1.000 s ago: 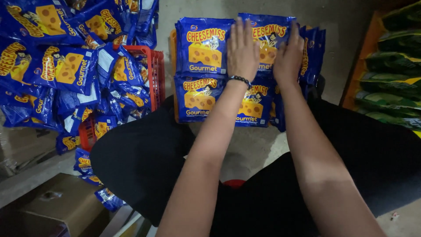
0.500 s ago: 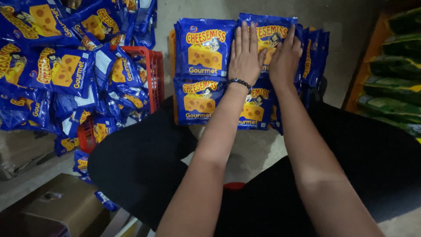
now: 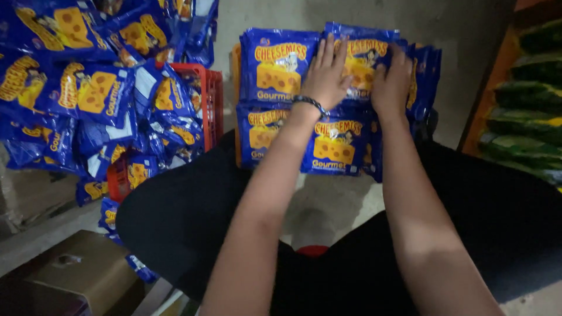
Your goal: Organizing and stacking snack bags from a crate onto a floor pile.
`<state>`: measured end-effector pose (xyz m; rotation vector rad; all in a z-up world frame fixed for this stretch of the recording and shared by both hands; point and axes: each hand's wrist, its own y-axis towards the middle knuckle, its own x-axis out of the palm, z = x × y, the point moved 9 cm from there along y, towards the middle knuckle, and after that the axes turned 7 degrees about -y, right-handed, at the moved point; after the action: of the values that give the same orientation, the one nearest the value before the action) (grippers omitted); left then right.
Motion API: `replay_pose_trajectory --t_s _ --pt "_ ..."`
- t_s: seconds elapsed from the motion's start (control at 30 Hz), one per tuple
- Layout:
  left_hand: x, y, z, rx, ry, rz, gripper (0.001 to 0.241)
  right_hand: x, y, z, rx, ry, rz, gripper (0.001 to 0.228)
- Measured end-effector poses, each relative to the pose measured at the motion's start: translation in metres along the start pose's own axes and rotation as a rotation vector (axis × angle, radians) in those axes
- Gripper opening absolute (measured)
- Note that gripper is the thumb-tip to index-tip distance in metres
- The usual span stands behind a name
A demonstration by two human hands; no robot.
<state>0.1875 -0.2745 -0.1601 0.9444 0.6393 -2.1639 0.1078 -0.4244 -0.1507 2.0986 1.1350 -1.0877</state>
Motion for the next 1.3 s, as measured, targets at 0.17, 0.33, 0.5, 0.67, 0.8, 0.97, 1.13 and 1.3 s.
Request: replay_pose_trajectory --t_s 0.17,0.33,0.5,0.67,0.8,0.97,1.13,1.3 --pt "-0.032 -0.023 0.023 -0.044 0.053 -0.182 0.092 -0.005 -0.019 -0.010 -0.098 0.020 0.019 0.054" --pt "0.013 -0.010 0.001 -0.073 0.119 -0.080 0.067 0.005 -0.030 -0.018 -0.071 0.027 -0.044 0.057" --pt "0.025 -0.008 0.000 -0.064 0.130 -0.001 0.071 0.013 -0.035 -0.011 -0.006 0.026 -0.092 0.066" --pt "0.010 -0.022 0.007 -0.049 0.123 0.036 0.074 0.017 -0.033 -0.007 -0.040 0.043 -0.083 0.069" --pt "-0.030 -0.062 0.025 -0.027 -0.046 0.090 0.073 0.010 -0.035 -0.005 -0.048 0.051 -0.053 0.064" --pt "-0.060 -0.127 -0.008 0.114 -0.239 0.542 0.055 -0.005 -0.038 -0.013 -0.046 0.051 -0.018 0.057" --pt "-0.130 -0.210 -0.057 -0.137 -0.606 0.829 0.044 -0.008 -0.034 -0.012 -0.175 -0.010 0.078 0.064" --pt "-0.179 -0.306 -0.137 -0.159 -0.852 1.373 0.046 -0.040 -0.049 -0.078 -0.274 0.084 0.128 0.064"
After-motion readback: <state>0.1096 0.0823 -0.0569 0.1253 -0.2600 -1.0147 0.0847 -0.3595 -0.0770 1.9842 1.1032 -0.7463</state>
